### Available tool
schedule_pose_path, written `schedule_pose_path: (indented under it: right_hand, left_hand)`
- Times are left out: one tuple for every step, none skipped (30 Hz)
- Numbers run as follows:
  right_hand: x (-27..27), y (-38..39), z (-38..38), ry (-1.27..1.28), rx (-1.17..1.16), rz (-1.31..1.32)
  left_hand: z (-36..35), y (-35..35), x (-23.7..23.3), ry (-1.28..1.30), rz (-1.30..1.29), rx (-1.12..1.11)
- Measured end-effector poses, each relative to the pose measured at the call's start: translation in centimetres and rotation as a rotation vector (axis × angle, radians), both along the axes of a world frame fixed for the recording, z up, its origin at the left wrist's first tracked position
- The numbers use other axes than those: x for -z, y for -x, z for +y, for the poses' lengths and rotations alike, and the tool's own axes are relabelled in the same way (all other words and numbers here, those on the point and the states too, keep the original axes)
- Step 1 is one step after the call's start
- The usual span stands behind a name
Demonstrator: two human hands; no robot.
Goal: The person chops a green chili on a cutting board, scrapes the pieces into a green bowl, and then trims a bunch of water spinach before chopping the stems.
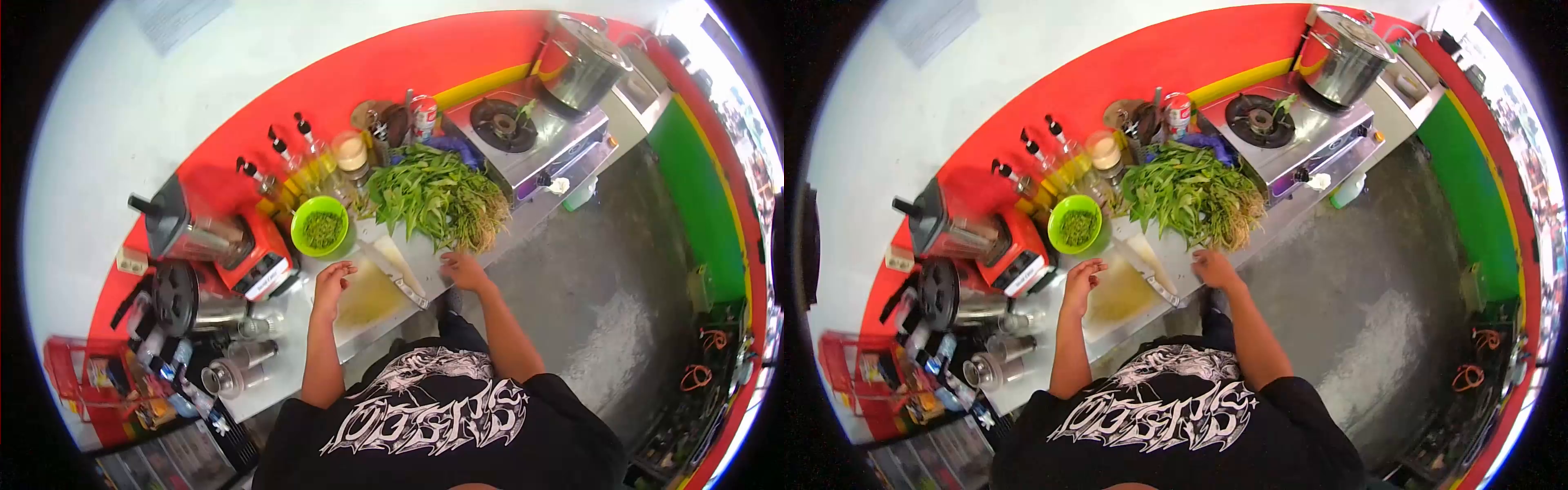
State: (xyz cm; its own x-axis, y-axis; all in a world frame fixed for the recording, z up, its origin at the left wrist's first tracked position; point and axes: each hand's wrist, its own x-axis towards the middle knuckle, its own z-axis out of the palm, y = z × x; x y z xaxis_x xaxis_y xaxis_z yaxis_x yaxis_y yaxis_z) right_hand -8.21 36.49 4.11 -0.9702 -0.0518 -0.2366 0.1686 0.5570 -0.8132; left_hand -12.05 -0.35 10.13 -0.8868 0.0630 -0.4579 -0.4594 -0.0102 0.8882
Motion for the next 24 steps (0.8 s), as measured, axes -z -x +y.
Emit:
schedule_pose_path:
  right_hand:
    - [0.0,0.4,1.3,0.013,0.021,0.007]
    - [0.0,0.7,2.6,0.020,0.082,0.044]
    - [-0.3,1.2,3.5,0.025,0.141,0.079]
    - [-2.2,1.5,4.3,-0.006,0.178,-0.033]
    - [-2.2,2.1,5.2,0.002,0.192,-0.031]
    - [-2.1,2.4,6.1,0.046,0.232,-0.020]
    - [-2.0,2.7,7.0,0.088,0.268,-0.011]
    - [-1.9,3.0,7.9,0.088,0.275,-0.013]
    - [-2.6,3.3,8.4,0.079,0.261,-0.008]
    - [-3.5,3.5,8.9,0.069,0.245,-0.003]
    - [-4.4,3.9,9.6,0.068,0.244,-0.009]
    - [-5.4,4.3,10.2,0.101,0.217,-0.081]
    - [-5.9,4.8,10.8,0.134,0.189,-0.153]
    - [-6.2,5.3,11.3,0.133,0.186,-0.157]
    - [-6.4,5.9,11.9,0.094,0.186,-0.095]
    - [-6.2,6.5,12.5,0.055,0.184,-0.032]
    - [-6.0,7.3,13.0,0.054,0.179,-0.035]
    - [-5.2,8.2,13.6,-0.029,0.162,0.067]
    - [-4.7,8.9,13.9,-0.111,0.144,0.170]
    - [-4.3,9.4,14.2,-0.111,0.137,0.166]
    - [-4.1,9.9,14.3,-0.077,0.126,0.133]
    - [-3.9,10.3,14.4,-0.043,0.113,0.100]
    - [-3.8,10.7,14.3,-0.045,0.103,0.096]
    - [-3.6,10.9,14.2,-0.068,0.064,0.064]
  left_hand:
    - [1.0,0.9,-0.2,0.007,0.009,0.029]
    - [2.1,1.8,-0.2,-0.005,0.003,0.043]
    - [3.2,2.6,-0.3,0.007,0.007,0.062]
    - [4.3,3.3,-0.4,-0.006,0.020,0.097]
    - [5.6,4.0,-0.3,-0.021,0.032,0.131]
    - [7.1,4.5,-0.7,-0.002,0.037,0.147]
    - [8.4,5.2,-0.8,0.000,0.036,0.156]
    - [9.8,5.9,-0.9,0.006,0.040,0.202]
    - [11.2,6.5,-1.0,0.011,0.042,0.244]
    - [12.5,7.0,-1.2,0.039,0.066,0.272]
    - [14.1,7.5,-1.5,0.038,0.060,0.271]
    - [15.6,8.0,-1.5,0.034,0.067,0.309]
    - [17.0,8.6,-1.4,0.029,0.074,0.346]
    - [18.2,9.4,-0.4,0.025,0.072,0.381]
    - [19.6,9.8,0.0,0.023,0.068,0.377]
    - [21.1,10.1,0.3,0.045,0.082,0.414]
    - [22.6,10.5,0.6,0.067,0.096,0.450]
    - [23.6,10.9,0.9,0.105,0.097,0.519]
    - [24.7,11.2,1.7,0.104,0.092,0.513]
    - [25.8,11.3,2.6,0.175,0.103,0.535]
    - [26.6,11.6,3.9,0.244,0.115,0.556]
    - [27.4,11.7,5.0,0.315,0.122,0.531]
    - [27.9,11.6,6.0,0.313,0.117,0.521]
    - [28.6,11.4,6.1,0.444,0.156,0.513]
